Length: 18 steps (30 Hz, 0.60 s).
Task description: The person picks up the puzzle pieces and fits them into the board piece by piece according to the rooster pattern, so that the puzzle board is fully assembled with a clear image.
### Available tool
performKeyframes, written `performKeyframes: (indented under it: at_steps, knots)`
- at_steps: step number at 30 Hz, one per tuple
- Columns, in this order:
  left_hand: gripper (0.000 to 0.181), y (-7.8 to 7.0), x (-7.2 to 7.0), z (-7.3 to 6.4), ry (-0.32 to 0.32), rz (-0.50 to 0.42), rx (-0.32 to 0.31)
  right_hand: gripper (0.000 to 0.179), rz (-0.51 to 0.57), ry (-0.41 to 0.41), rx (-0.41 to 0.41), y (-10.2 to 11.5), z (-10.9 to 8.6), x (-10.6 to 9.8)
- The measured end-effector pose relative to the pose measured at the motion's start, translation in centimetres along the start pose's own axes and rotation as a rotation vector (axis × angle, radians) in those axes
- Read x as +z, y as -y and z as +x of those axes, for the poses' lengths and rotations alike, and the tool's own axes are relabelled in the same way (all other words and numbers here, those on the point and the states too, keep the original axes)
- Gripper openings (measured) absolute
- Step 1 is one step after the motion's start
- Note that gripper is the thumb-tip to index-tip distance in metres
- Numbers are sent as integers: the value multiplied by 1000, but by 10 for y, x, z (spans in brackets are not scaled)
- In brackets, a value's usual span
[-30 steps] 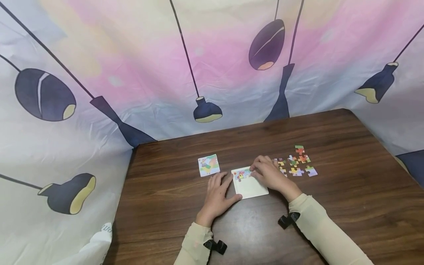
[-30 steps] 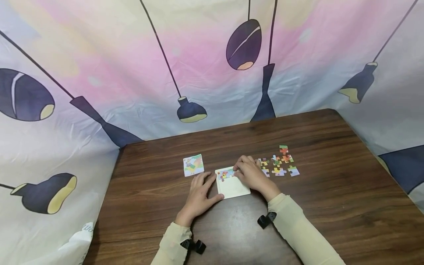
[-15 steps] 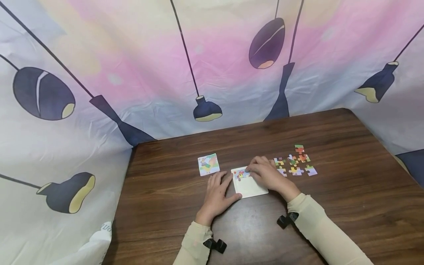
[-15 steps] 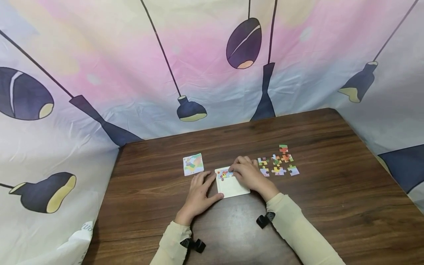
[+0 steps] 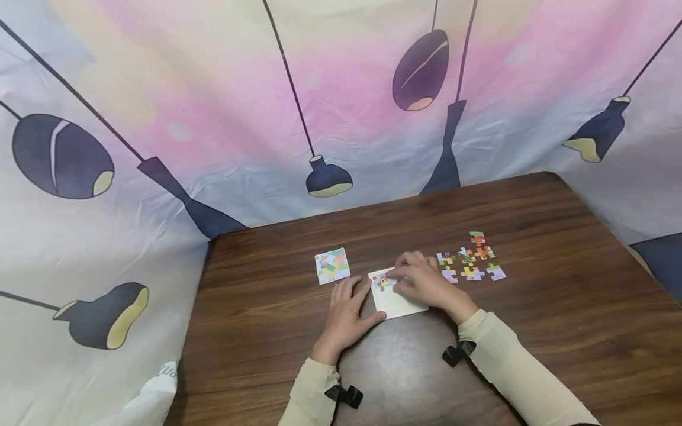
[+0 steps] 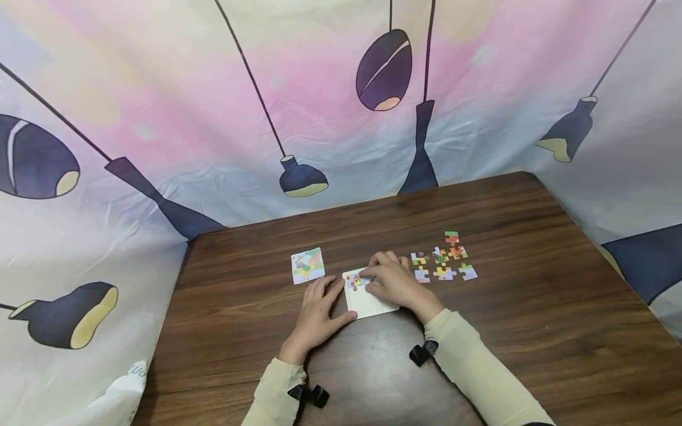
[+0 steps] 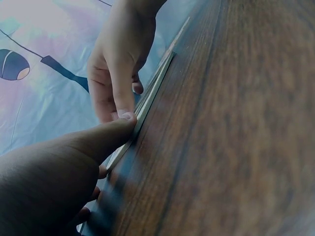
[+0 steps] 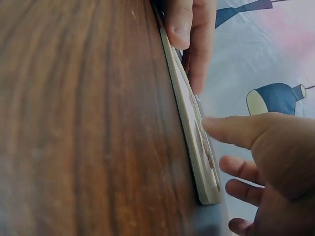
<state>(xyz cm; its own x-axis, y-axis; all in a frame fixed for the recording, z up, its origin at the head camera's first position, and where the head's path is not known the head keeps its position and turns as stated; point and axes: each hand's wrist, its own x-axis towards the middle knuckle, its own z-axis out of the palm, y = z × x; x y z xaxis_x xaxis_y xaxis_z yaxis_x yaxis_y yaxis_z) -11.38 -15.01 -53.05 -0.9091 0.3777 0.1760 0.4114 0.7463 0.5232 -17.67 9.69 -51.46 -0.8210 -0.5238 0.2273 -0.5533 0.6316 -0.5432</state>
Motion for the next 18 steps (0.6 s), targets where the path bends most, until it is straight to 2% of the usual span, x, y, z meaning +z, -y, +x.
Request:
performKeyframes:
  at_steps: [3,7,14,18]
  knots:
    - [78,1,1,1,1,6,9,33,39,-29,6,-5,-1,-5]
    - [78,1,1,1,-2,1,2,32,71,-118,17,-18,-4,-19]
    - [77,0,0,-1,-6,-5,-10,34,131,-189,74,-56,-18,-46]
    - [77,0,-1,-1,-8,-5,-3,33,138,-259,89,-79,-28,-62]
